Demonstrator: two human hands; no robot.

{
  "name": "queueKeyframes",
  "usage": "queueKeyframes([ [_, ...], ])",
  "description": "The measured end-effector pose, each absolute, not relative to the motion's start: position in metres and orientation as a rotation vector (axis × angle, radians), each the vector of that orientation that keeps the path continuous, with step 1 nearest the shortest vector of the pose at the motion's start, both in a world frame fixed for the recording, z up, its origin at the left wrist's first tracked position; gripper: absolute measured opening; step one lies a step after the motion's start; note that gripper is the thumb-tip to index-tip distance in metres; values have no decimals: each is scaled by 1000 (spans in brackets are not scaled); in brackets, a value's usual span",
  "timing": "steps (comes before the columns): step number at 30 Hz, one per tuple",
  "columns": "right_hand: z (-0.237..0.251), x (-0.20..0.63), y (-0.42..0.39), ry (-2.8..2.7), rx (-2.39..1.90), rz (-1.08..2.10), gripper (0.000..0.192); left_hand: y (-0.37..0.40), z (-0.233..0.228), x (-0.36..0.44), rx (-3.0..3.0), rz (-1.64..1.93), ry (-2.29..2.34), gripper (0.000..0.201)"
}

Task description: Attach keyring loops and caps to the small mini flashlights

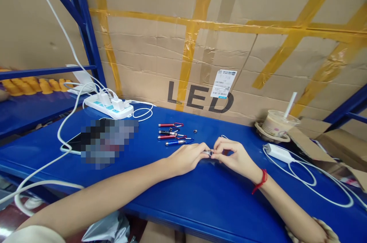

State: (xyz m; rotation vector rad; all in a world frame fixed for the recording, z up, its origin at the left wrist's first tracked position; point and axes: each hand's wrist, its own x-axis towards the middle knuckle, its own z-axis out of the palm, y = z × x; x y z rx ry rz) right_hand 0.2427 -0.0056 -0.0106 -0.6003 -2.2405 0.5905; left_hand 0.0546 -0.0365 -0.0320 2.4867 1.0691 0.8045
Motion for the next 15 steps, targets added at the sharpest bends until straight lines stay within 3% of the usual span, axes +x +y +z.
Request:
queueKeyframes([
  [9, -17, 242, -8, -2189, -699, 555, 30, -33, -31, 56, 2575, 882, 1086, 17],
  [15, -20, 240, -3, -2119, -792, 706, 31, -27, -31, 55, 2595, 894, 1119, 20],
])
